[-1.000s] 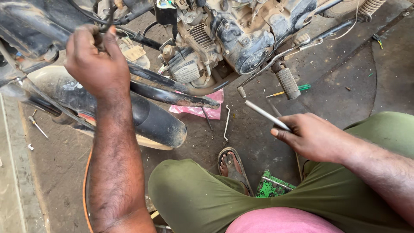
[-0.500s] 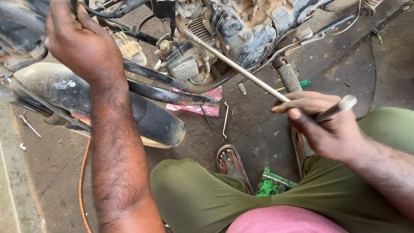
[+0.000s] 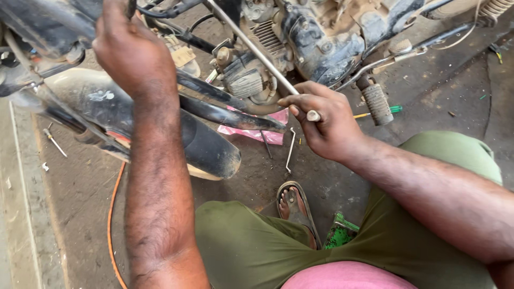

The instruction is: The person works on a motorcycle engine, using a T-handle wrench to tighten a bolt on a black cylindrical component. They then use a metal rod to adjust a cable connected to the engine area.

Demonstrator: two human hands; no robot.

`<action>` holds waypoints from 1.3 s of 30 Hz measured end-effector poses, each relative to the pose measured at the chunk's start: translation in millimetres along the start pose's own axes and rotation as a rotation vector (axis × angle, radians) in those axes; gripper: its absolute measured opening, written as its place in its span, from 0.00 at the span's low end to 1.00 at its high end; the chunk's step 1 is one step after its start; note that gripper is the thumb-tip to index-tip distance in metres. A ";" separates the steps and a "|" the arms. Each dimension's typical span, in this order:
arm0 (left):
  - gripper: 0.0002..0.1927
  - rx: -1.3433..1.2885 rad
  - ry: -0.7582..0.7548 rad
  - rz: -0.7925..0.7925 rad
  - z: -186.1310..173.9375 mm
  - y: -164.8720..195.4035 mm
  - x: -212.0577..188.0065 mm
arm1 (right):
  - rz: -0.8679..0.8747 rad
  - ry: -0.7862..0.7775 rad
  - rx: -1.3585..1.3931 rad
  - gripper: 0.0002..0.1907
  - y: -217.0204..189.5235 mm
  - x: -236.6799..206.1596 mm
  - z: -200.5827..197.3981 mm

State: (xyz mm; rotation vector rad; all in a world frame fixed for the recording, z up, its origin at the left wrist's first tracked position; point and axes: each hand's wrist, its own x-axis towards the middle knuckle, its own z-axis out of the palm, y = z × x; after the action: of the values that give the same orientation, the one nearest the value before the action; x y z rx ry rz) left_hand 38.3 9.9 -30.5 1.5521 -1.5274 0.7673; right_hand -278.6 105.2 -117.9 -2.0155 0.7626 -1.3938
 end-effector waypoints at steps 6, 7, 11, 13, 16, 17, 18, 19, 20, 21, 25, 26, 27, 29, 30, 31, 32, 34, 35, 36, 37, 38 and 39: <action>0.17 0.064 -0.021 0.089 -9.2 3.1 1.3 | -0.048 0.021 -0.031 0.08 6.5 14.1 22.3; 0.16 0.070 -0.025 0.070 -8.5 4.6 2.4 | -0.050 0.032 -0.033 0.08 6.1 12.8 24.1; 0.11 0.123 -0.050 0.074 -9.0 5.9 4.1 | -0.067 0.034 -0.035 0.08 4.8 8.6 26.9; 0.08 0.193 -0.066 0.112 -9.9 4.2 4.6 | -0.071 0.028 -0.029 0.08 4.6 9.2 27.2; 0.08 0.209 -0.075 0.131 -8.2 1.0 4.0 | -0.066 0.029 -0.022 0.07 6.0 12.9 27.9; 0.08 0.205 -0.072 0.131 -6.4 -0.3 3.5 | -0.063 0.022 -0.017 0.07 6.3 13.3 28.6; 0.10 0.117 -0.030 0.117 -3.8 -1.6 2.9 | -0.059 0.015 -0.012 0.06 7.4 13.8 29.6; 0.12 0.028 0.011 0.103 -0.2 -2.5 1.7 | -0.057 0.007 0.001 0.06 8.9 14.4 29.8; 0.14 -0.061 0.050 0.088 4.0 -3.8 0.6 | -0.052 -0.002 0.014 0.06 11.1 14.9 30.3; 0.13 -0.075 0.025 0.061 5.6 -6.8 -0.6 | -0.045 -0.010 0.027 0.05 13.7 16.0 31.0; 0.07 -0.030 -0.043 0.013 13.0 -15.8 0.5 | -0.016 -0.006 0.021 0.05 26.1 27.1 32.1; 0.06 0.006 -0.056 0.015 13.5 -15.8 1.3 | -0.014 -0.009 -0.020 0.05 28.4 32.0 32.2; 0.04 0.011 -0.074 -0.011 13.1 -14.3 1.6 | -0.017 -0.012 -0.061 0.05 29.5 36.5 32.3; 0.02 0.024 -0.092 -0.061 9.4 -7.9 3.0 | 0.108 -0.033 -0.013 0.05 28.7 47.1 34.9; 0.02 -0.029 -0.034 -0.024 5.9 -3.6 3.7 | 0.168 -0.042 0.011 0.05 27.2 51.8 36.7; 0.03 -0.080 0.018 0.013 0.6 1.6 1.3 | 0.165 -0.048 -0.023 0.05 25.1 56.4 39.2; 0.05 -0.131 0.067 0.051 -5.1 6.6 -1.9 | 0.165 -0.055 -0.056 0.06 23.1 59.6 41.9; 0.05 -0.248 0.132 0.073 -16.3 15.0 -9.3 | 0.180 -0.053 -0.068 0.06 20.6 62.6 45.3; 0.07 -0.308 0.164 0.084 -20.7 17.3 -11.9 | 0.196 -0.046 -0.045 0.06 20.1 61.9 46.8; 0.08 -0.282 0.190 0.085 -23.5 18.1 -14.3 | 0.214 -0.043 -0.023 0.06 21.1 60.9 47.8; 0.10 -0.254 0.215 0.087 -25.8 17.3 -16.5 | 0.142 -0.040 -0.023 0.06 23.5 59.9 48.2; 0.11 -0.225 0.234 0.090 -26.9 15.2 -18.3 | 0.074 -0.036 -0.020 0.06 26.6 58.5 48.9; 0.12 -0.201 0.206 0.097 -26.7 12.1 -19.3 | 0.012 -0.031 -0.018 0.06 30.4 57.0 50.0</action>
State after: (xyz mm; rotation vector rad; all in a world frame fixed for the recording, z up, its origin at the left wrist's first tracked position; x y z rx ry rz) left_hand 27.9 43.4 -32.5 1.2204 -1.4859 0.7771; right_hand -218.5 49.9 -119.2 -2.0382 0.7751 -1.3506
